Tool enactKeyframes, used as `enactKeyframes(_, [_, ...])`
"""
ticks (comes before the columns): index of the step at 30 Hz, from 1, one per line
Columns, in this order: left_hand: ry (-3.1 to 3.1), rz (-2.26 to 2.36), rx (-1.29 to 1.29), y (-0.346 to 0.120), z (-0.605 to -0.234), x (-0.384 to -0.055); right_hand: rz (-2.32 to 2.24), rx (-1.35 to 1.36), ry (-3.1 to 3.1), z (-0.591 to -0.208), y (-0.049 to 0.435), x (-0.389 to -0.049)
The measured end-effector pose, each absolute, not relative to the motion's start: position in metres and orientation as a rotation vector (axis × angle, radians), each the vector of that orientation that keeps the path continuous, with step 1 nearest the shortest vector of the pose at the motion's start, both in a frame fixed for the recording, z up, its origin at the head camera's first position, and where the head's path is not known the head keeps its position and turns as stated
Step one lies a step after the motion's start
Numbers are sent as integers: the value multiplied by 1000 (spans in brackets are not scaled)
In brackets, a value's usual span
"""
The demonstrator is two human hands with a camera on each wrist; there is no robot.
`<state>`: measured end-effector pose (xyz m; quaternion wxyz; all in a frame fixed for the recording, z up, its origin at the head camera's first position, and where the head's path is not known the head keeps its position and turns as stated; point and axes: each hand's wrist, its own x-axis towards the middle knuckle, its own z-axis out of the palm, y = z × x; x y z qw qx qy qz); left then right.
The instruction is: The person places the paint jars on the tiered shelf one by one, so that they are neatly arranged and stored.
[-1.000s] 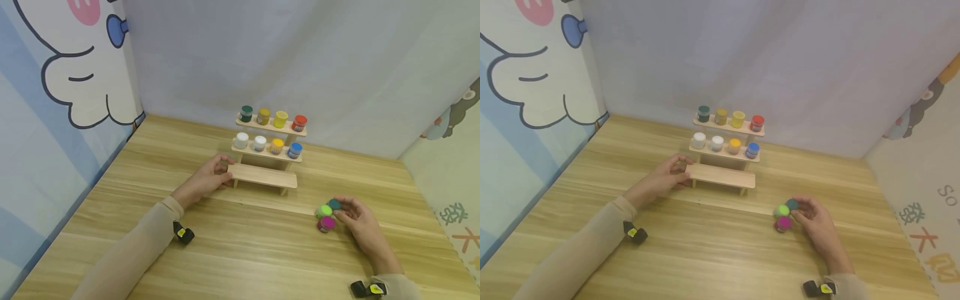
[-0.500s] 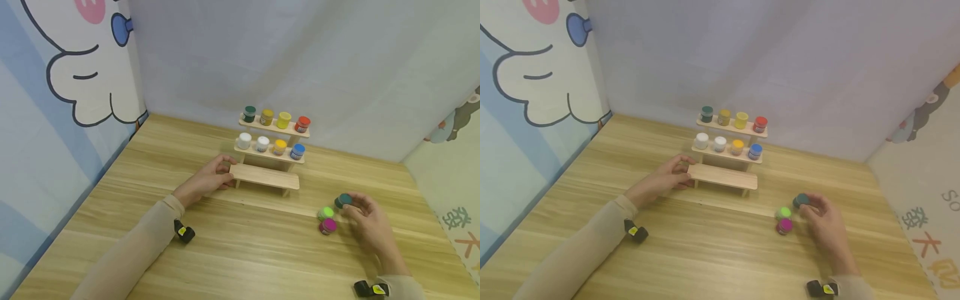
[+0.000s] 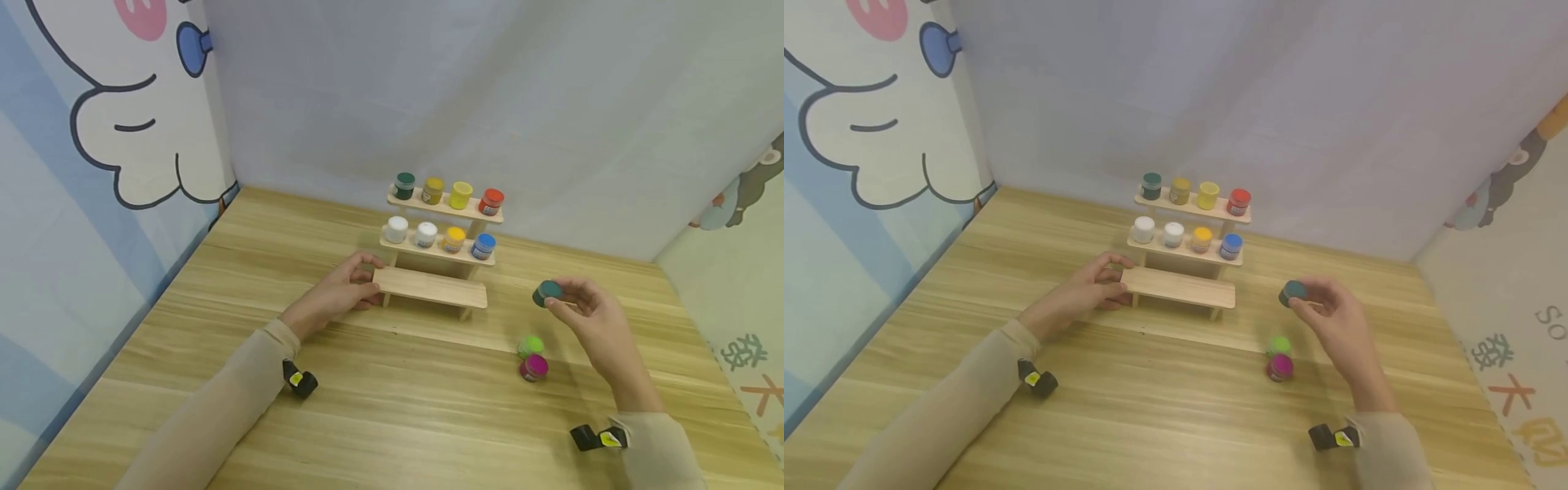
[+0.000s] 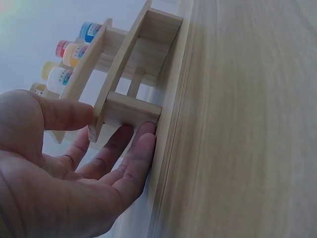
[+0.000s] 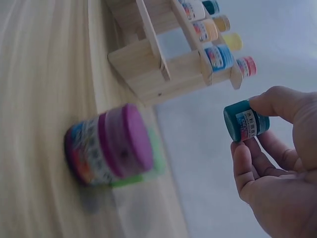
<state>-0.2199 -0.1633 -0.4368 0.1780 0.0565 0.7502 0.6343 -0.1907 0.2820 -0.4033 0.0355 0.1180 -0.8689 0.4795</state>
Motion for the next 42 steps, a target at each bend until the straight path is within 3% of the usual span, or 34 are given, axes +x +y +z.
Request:
enactKeyframes(25, [2138,1795,152,-168,-442,-217,1817,471,-2536,-374,165,-219])
enactKeyframes(42, [2119,1802,155,-163,-433,-218,1906,563,-2450,-379,95,-222])
